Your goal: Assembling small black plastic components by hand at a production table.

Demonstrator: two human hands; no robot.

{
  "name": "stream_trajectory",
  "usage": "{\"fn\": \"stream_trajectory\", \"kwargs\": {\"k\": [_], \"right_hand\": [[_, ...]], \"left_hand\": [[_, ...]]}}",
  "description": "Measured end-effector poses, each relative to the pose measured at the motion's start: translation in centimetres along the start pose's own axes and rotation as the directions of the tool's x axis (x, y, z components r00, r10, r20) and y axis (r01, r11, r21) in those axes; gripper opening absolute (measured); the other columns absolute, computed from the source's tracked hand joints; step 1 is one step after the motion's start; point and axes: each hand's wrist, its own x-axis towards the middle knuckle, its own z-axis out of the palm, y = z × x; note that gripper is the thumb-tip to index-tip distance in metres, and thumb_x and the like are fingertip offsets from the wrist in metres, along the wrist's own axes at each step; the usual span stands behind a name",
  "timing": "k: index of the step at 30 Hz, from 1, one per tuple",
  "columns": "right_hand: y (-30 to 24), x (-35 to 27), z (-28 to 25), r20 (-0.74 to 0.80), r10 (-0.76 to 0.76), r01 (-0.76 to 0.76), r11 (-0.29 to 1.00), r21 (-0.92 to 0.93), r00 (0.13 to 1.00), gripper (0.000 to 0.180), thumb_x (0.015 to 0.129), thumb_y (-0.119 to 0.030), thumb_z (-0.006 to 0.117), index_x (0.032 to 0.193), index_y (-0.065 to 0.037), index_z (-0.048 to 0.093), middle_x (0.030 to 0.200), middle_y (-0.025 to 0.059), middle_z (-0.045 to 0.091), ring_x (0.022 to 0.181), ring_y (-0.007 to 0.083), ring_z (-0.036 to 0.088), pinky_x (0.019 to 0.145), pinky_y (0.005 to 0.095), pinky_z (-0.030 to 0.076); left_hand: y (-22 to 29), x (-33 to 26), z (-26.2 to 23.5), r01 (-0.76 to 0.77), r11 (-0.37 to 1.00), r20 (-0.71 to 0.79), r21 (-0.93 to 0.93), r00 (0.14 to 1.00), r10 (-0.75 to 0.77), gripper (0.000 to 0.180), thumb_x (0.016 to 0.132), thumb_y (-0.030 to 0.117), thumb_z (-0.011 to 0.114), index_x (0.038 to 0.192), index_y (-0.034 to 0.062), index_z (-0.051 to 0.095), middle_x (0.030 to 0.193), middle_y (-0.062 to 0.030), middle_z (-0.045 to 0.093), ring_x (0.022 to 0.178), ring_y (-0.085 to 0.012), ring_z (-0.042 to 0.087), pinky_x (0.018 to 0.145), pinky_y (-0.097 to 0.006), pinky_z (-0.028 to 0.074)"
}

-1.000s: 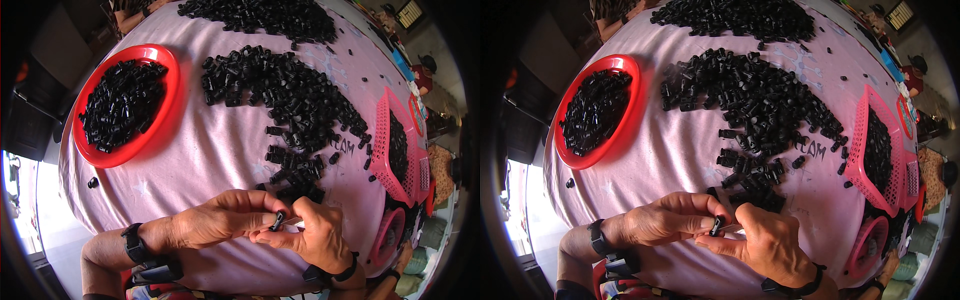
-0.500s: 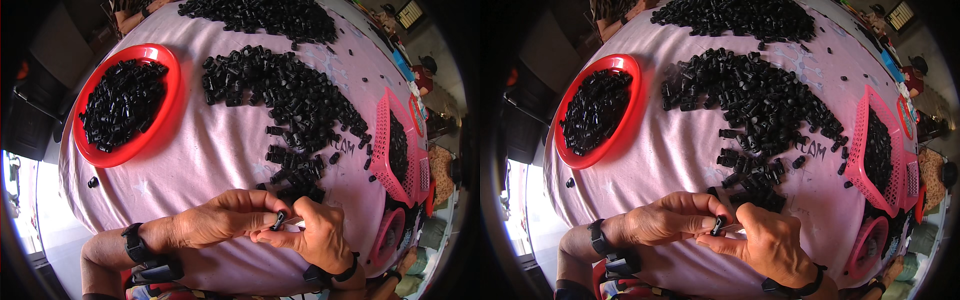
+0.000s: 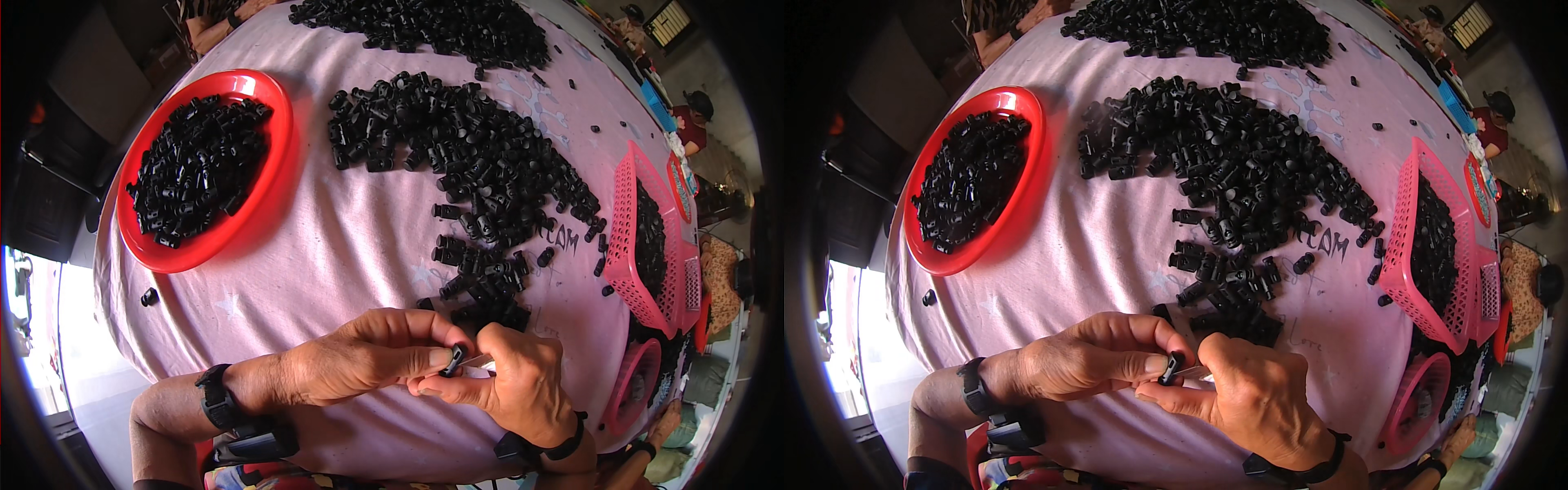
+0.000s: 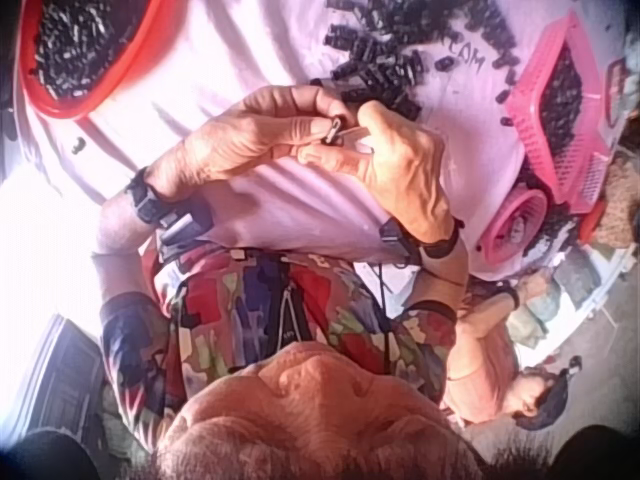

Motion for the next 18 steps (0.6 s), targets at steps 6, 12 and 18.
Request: {"fn": "stream_trajectory", "kwargs": {"k": [6,12,18], "right_hand": [[0.19,-0.20,0.30,-0.032,0.000,0.000,1.000,0.005,0.999,0.063,0.065,-0.062,0.075,0.062,-0.007,0.044,0.050,0.0055,0.051,0.043,0.0227,0.057,0.041,0.0329,0.045],[0.03,0.09,0.08,-0.020,-0.022,0.022,1.000,-0.008,1.000,0.063,0.065,-0.062,0.075,0.061,-0.008,0.043,0.050,0.0053,0.051,0.043,0.0221,0.056,0.041,0.0325,0.045],[0.01,0.14,0.02,-0.020,-0.027,0.027,1.000,-0.013,0.999,0.063,0.065,-0.061,0.076,0.061,-0.008,0.043,0.050,0.0053,0.051,0.043,0.0222,0.057,0.041,0.0325,0.045]], "left_hand": [[-0.09,-0.01,-0.10,0.007,1.000,0.002,-0.017,1.000,-0.007,0.024,0.097,0.009,0.054,0.120,0.0038,0.055,0.106,-0.0006,0.059,0.090,-0.0049,0.054,0.081,-0.020,0.045],[-0.23,-0.04,-0.23,0.001,1.000,-0.009,0.020,1.000,0.000,0.024,0.096,0.008,0.055,0.120,0.0037,0.055,0.105,-0.0006,0.060,0.090,-0.0048,0.054,0.081,-0.020,0.045],[-0.01,0.09,-0.16,0.020,1.000,-0.003,0.021,1.000,-0.020,0.024,0.096,0.010,0.056,0.120,0.0039,0.056,0.105,-0.0004,0.060,0.091,-0.0046,0.054,0.081,-0.020,0.046]]}}
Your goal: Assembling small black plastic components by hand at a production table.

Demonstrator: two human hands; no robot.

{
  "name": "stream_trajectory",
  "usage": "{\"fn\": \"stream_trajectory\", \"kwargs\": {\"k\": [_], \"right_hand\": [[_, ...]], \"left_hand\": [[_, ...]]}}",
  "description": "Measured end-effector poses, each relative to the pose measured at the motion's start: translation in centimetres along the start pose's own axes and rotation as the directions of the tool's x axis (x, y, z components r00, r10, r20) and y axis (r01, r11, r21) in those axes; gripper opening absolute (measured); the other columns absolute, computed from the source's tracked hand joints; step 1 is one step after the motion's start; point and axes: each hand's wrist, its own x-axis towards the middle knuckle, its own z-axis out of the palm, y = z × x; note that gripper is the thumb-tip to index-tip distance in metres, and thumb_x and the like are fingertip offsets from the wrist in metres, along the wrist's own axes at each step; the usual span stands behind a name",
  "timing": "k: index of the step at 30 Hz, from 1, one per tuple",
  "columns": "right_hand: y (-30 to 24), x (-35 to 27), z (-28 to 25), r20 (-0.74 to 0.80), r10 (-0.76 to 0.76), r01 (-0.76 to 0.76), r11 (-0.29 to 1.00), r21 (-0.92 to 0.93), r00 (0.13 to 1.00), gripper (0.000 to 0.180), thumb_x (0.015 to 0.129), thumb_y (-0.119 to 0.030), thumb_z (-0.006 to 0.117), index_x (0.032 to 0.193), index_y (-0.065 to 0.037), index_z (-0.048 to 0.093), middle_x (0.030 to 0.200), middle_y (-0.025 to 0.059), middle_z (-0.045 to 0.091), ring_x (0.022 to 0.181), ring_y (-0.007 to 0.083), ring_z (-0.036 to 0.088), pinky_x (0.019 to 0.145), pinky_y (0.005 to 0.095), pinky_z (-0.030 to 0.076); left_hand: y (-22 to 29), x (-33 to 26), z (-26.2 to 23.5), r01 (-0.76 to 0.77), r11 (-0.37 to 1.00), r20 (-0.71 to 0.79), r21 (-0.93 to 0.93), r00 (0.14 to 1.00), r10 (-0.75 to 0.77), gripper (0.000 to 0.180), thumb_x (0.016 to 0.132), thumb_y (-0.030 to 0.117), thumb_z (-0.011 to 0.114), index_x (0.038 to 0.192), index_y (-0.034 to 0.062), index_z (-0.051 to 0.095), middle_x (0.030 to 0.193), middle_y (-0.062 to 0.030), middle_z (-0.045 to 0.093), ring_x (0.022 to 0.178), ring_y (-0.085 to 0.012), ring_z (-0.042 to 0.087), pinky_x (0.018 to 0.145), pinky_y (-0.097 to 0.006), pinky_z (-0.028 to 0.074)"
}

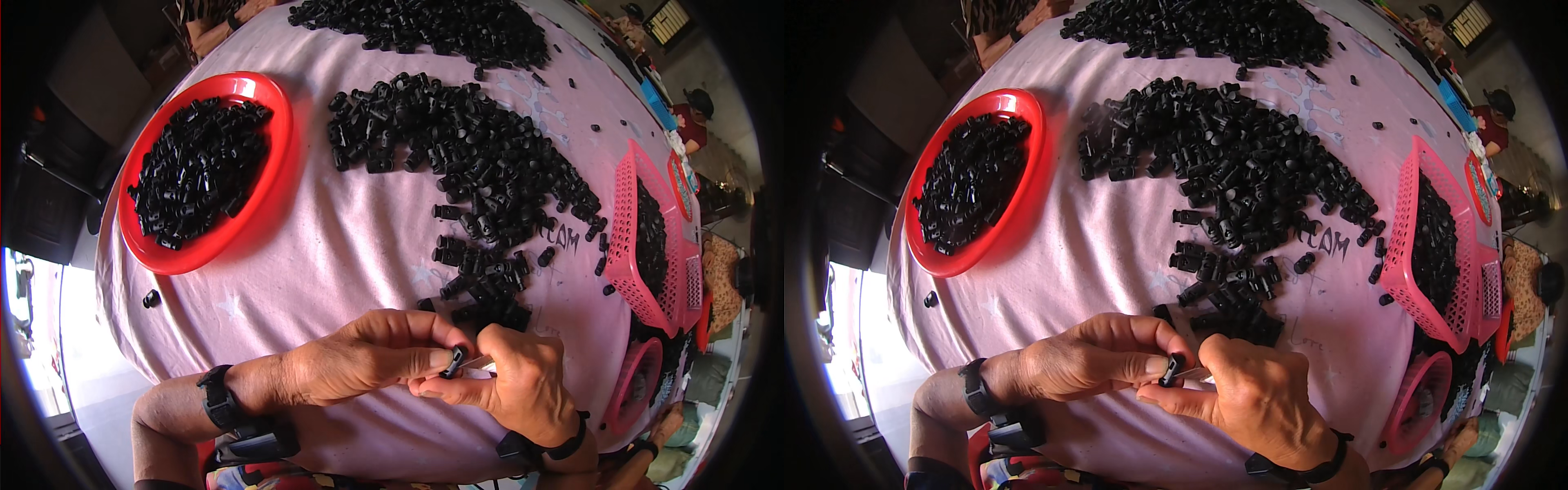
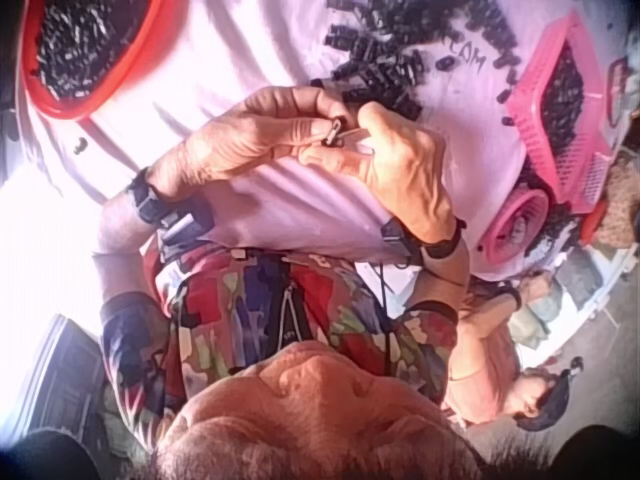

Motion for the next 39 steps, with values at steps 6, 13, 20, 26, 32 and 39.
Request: {"fn": "stream_trajectory", "kwargs": {"k": [6,13,20,26,32,39], "right_hand": [[0.36,-0.06,0.07,-0.026,-0.051,0.051,0.999,0.011,0.998,0.054,0.069,-0.052,0.079,0.060,-0.011,0.045,0.050,-0.0002,0.050,0.042,0.0152,0.056,0.038,0.0288,0.044],[0.18,-0.25,0.13,0.003,-0.010,0.010,1.000,0.024,1.000,0.062,0.065,-0.059,0.078,0.060,-0.008,0.044,0.050,0.0047,0.051,0.042,0.0215,0.056,0.040,0.0323,0.044],[0.35,0.06,-0.10,0.000,-0.069,0.069,0.997,0.026,0.998,0.052,0.070,-0.049,0.079,0.059,-0.010,0.047,0.050,-0.0001,0.051,0.042,0.0144,0.056,0.038,0.0283,0.044],[0.49,-0.19,0.65,-0.034,-0.056,0.058,0.997,0.054,0.998,0.062,0.065,-0.059,0.077,0.059,-0.008,0.043,0.048,0.0044,0.049,0.039,0.0215,0.054,0.039,0.0329,0.044],[0.18,-0.02,0.12,-0.024,-0.027,0.027,0.999,0.023,0.999,0.063,0.063,-0.059,0.079,0.058,-0.009,0.041,0.047,0.0044,0.048,0.038,0.0209,0.053,0.038,0.0330,0.043],[0.33,0.04,-0.03,-0.005,-0.037,0.037,0.999,0.034,0.999,0.059,0.066,-0.057,0.078,0.059,-0.009,0.044,0.049,0.0023,0.051,0.041,0.0181,0.056,0.038,0.0305,0.044]], "left_hand": [[0.19,-0.08,0.36,-0.005,1.000,-0.008,-0.001,1.000,0.005,0.024,0.096,0.010,0.056,0.119,0.0040,0.056,0.105,-0.0002,0.060,0.092,-0.0048,0.054,0.083,-0.020,0.045],[0.13,-0.07,0.22,-0.025,0.999,0.017,0.032,1.000,0.025,0.022,0.097,0.009,0.054,0.118,0.0036,0.056,0.105,-0.0002,0.060,0.093,-0.0049,0.054,0.085,-0.020,0.045],[-0.13,-0.06,0.05,-0.050,0.996,0.008,0.070,0.999,0.050,0.022,0.097,0.008,0.053,0.118,0.0036,0.056,0.105,-0.0002,0.060,0.093,-0.0049,0.054,0.084,-0.020,0.045],[-0.08,-0.05,0.02,-0.030,0.999,0.011,0.013,1.000,0.029,0.021,0.097,0.006,0.053,0.118,0.0036,0.056,0.104,-0.0002,0.060,0.092,-0.0051,0.054,0.083,-0.020,0.045],[0.04,-0.24,0.12,0.004,1.000,-0.001,-0.008,1.000,-0.004,0.021,0.096,0.007,0.054,0.117,0.0024,0.056,0.107,-0.0024,0.060,0.100,-0.0083,0.055,0.089,-0.024,0.044],[0.20,-0.21,0.14,0.009,1.000,0.004,0.012,1.000,-0.009,0.021,0.097,0.008,0.053,0.116,0.0011,0.056,0.110,-0.0039,0.061,0.105,-0.0103,0.056,0.092,-0.026,0.043]]}}
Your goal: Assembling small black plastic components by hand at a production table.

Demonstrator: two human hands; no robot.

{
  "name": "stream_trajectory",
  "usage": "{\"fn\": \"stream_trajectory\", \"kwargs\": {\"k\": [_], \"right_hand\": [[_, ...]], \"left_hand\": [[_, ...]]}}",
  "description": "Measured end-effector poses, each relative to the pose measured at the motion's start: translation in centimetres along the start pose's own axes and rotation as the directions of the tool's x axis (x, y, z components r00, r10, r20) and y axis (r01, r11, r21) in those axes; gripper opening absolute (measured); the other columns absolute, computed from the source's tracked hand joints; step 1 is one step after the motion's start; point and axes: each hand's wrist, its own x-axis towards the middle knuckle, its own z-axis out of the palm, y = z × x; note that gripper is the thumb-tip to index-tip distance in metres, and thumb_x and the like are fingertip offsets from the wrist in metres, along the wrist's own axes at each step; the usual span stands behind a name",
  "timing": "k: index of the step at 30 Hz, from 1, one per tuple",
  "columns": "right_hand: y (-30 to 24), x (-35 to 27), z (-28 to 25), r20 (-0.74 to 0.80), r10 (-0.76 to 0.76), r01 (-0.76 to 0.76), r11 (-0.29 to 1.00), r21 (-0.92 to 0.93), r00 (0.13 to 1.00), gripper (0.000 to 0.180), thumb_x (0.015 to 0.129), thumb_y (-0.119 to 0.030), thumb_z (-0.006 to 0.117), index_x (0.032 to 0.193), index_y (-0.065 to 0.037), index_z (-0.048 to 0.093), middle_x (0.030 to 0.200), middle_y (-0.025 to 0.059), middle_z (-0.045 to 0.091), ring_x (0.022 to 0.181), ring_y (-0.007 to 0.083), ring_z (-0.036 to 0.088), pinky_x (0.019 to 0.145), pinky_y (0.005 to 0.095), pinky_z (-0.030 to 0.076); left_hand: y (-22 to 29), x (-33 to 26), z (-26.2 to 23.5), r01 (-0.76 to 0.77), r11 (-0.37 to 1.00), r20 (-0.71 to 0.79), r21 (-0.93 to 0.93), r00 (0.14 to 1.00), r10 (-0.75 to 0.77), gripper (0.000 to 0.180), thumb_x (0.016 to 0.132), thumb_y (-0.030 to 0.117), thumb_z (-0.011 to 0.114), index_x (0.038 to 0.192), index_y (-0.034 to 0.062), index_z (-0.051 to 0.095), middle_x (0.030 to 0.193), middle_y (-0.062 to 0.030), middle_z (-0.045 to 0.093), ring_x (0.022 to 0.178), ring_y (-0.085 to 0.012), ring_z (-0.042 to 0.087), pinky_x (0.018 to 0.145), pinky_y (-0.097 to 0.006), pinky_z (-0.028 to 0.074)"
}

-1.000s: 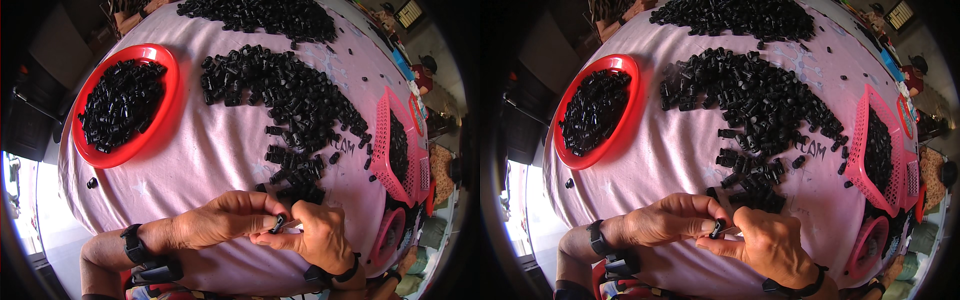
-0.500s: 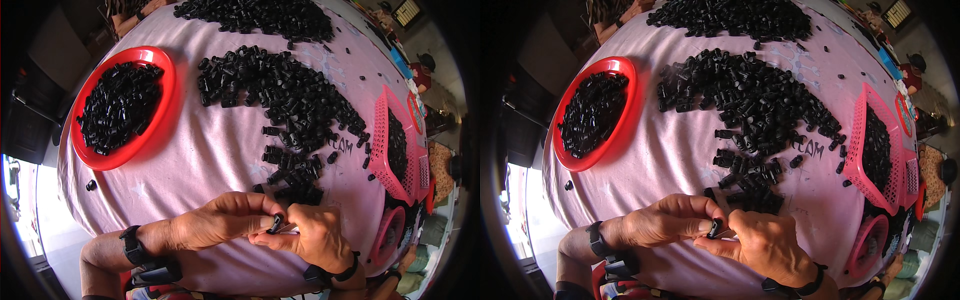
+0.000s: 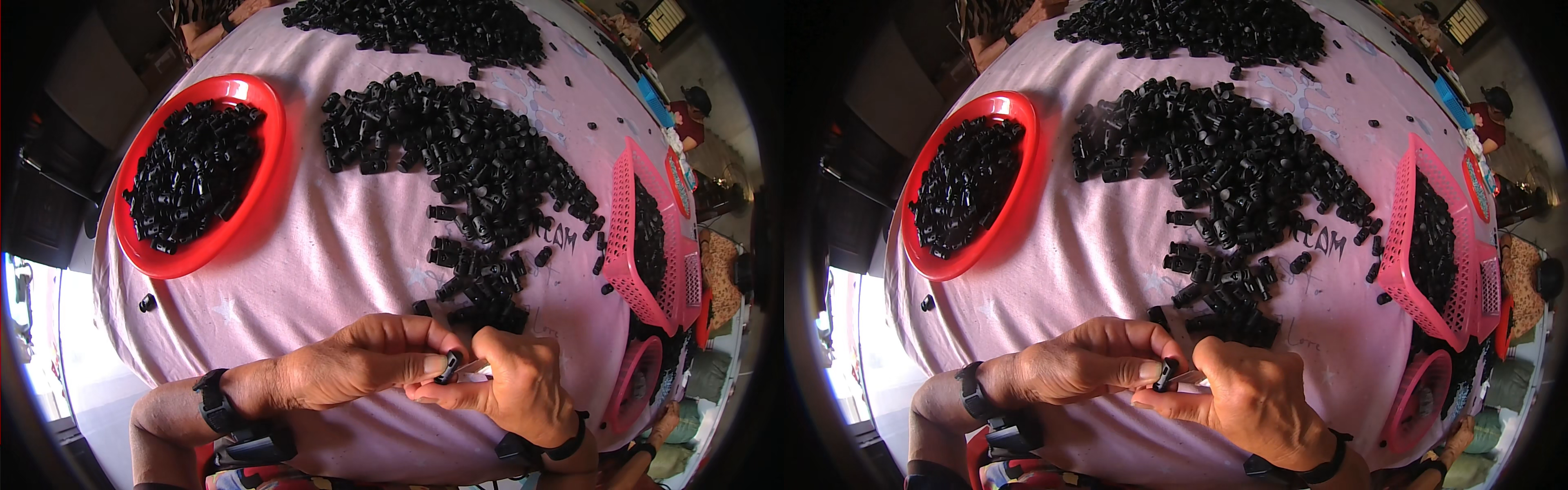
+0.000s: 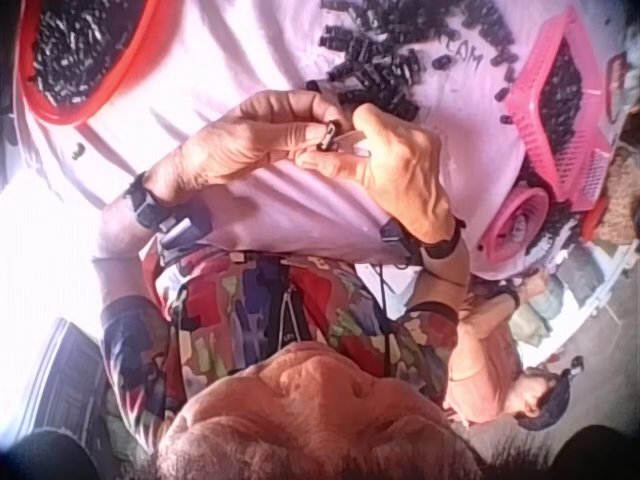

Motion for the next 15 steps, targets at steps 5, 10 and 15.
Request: {"fn": "stream_trajectory", "kwargs": {"k": [5,10,15], "right_hand": [[-0.09,0.04,-0.02,-0.003,-0.007,0.007,1.000,-0.003,1.000,0.054,0.069,-0.054,0.078,0.059,-0.010,0.047,0.052,-0.0001,0.054,0.044,0.0152,0.058,0.038,0.0280,0.045],[0.03,0.00,0.10,-0.002,-0.002,0.002,1.000,0.010,1.000,0.055,0.070,-0.054,0.078,0.059,-0.010,0.047,0.052,0.0002,0.052,0.043,0.0150,0.058,0.039,0.0281,0.045],[-0.04,-0.31,0.47,-0.014,0.008,-0.008,1.000,0.011,1.000,0.062,0.065,-0.057,0.079,0.059,-0.008,0.042,0.048,0.0055,0.049,0.041,0.0214,0.055,0.039,0.0330,0.045]], "left_hand": [[0.04,-0.05,-0.03,0.002,1.000,0.010,-0.019,1.000,-0.001,0.021,0.096,0.008,0.053,0.117,0.0011,0.056,0.110,-0.0038,0.061,0.104,-0.0101,0.056,0.092,-0.026,0.043],[0.02,-0.08,-0.06,0.005,1.000,0.000,-0.007,1.000,-0.005,0.022,0.096,0.008,0.053,0.117,0.0012,0.055,0.110,-0.0040,0.061,0.105,-0.0102,0.056,0.092,-0.026,0.043],[0.29,-0.14,0.23,-0.022,1.000,0.010,0.009,1.000,0.022,0.022,0.096,0.008,0.054,0.117,0.0013,0.055,0.111,-0.0042,0.061,0.106,-0.0106,0.056,0.093,-0.026,0.043]]}}
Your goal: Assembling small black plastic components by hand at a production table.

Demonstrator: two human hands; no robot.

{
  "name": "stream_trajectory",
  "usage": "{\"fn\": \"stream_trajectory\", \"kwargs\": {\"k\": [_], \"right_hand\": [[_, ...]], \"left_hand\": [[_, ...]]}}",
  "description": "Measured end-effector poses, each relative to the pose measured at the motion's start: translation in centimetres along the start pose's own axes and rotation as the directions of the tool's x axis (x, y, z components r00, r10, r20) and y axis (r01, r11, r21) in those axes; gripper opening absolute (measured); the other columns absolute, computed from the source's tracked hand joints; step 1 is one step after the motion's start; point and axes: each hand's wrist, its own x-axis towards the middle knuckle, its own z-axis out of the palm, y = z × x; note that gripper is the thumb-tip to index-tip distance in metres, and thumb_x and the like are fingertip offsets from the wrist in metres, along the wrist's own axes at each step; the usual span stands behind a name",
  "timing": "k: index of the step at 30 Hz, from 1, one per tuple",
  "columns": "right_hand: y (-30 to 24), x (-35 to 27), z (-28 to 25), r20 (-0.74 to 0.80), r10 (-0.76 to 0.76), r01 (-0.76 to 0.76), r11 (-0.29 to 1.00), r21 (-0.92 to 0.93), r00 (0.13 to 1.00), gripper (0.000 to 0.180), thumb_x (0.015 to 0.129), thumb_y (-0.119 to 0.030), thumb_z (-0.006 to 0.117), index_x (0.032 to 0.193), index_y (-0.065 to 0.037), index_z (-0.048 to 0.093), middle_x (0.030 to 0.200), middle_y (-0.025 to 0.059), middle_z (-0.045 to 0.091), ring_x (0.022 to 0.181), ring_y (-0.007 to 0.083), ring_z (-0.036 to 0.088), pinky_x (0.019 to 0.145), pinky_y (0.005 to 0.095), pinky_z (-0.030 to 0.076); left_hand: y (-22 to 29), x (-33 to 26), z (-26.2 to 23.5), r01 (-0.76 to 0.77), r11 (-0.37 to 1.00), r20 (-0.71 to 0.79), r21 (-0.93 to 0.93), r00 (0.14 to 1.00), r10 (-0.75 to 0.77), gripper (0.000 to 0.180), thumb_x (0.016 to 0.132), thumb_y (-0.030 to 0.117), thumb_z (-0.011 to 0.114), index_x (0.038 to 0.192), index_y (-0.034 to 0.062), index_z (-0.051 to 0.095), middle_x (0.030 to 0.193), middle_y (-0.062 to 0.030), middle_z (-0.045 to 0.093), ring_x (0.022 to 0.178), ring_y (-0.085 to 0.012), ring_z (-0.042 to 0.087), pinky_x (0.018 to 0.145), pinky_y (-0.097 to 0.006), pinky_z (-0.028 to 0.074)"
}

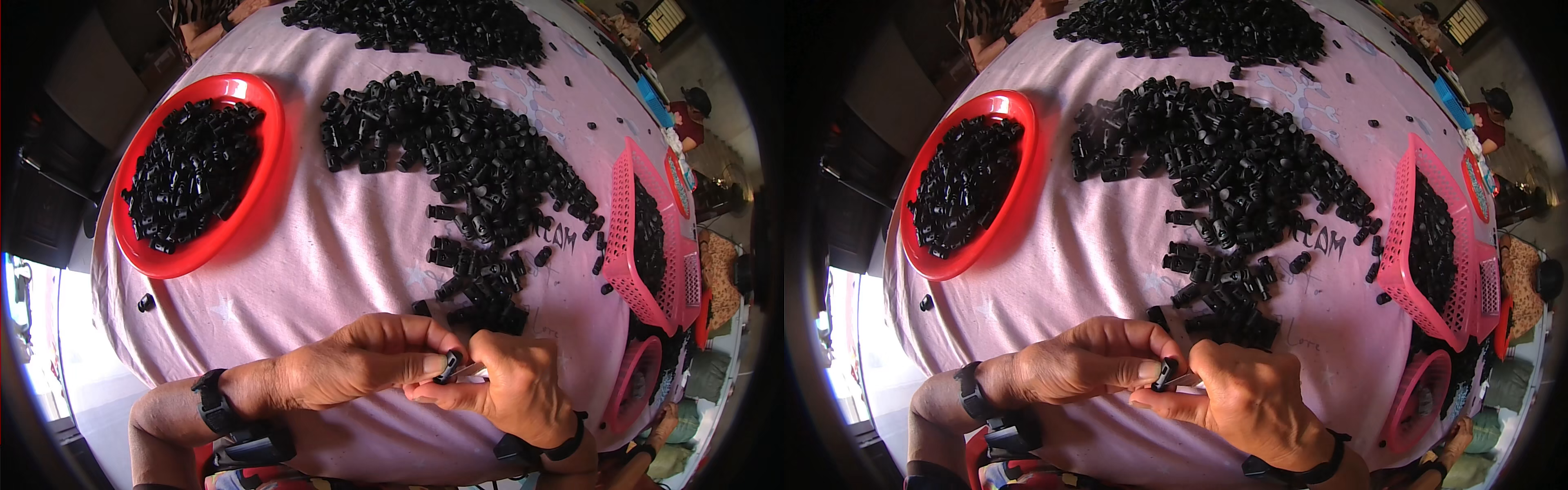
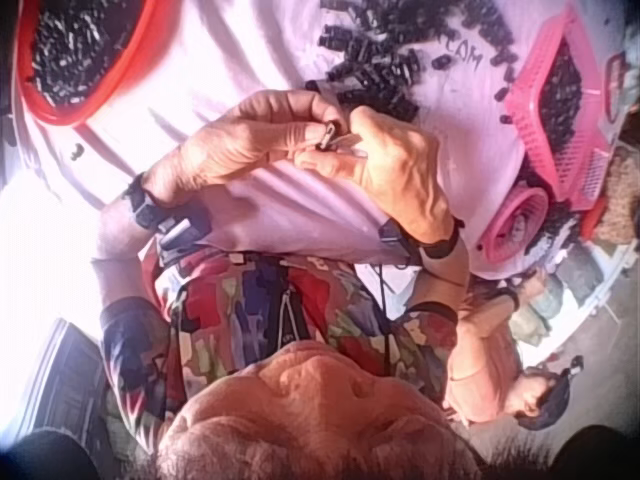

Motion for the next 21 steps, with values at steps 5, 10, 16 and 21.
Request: {"fn": "stream_trajectory", "kwargs": {"k": [5,10,16,21], "right_hand": [[-0.18,0.28,-0.28,-0.018,-0.005,0.005,1.000,-0.009,1.000,0.063,0.064,-0.059,0.079,0.059,-0.008,0.042,0.048,0.0054,0.049,0.040,0.0211,0.054,0.039,0.0325,0.044],[-0.12,0.33,-0.63,0.018,-0.012,0.013,0.999,-0.045,1.000,0.056,0.069,-0.056,0.077,0.059,-0.011,0.046,0.052,-0.0005,0.050,0.042,0.0153,0.056,0.038,0.0284,0.044],[0.09,0.03,-0.15,-0.005,-0.002,0.002,1.000,-0.023,1.000,0.064,0.065,-0.060,0.078,0.059,-0.009,0.039,0.047,0.0042,0.046,0.038,0.0206,0.051,0.038,0.0326,0.041],[-0.01,0.11,-0.33,0.015,0.002,-0.002,0.999,-0.037,1.000,0.063,0.067,-0.060,0.076,0.059,-0.009,0.040,0.048,0.0037,0.047,0.039,0.0209,0.053,0.038,0.0327,0.040]], "left_hand": [[-0.48,0.13,-0.33,0.013,1.000,-0.008,-0.016,1.000,-0.013,0.022,0.096,0.009,0.054,0.117,0.0013,0.056,0.111,-0.0042,0.061,0.105,-0.0107,0.056,0.093,-0.027,0.043],[-0.41,0.13,-0.37,0.039,0.999,-0.012,-0.009,0.999,-0.039,0.021,0.097,0.009,0.054,0.116,0.0012,0.056,0.111,-0.0042,0.061,0.105,-0.0107,0.056,0.093,-0.027,0.043],[-0.17,0.13,-0.19,0.038,0.999,-0.012,0.008,0.999,-0.038,0.022,0.097,0.009,0.053,0.116,0.0006,0.056,0.109,-0.0040,0.061,0.103,-0.0101,0.057,0.091,-0.026,0.044],[-0.26,0.21,-0.23,0.029,0.999,-0.014,0.018,0.999,-0.029,0.021,0.097,0.009,0.053,0.116,0.0002,0.056,0.109,-0.0046,0.062,0.102,-0.0103,0.057,0.091,-0.026,0.044]]}}
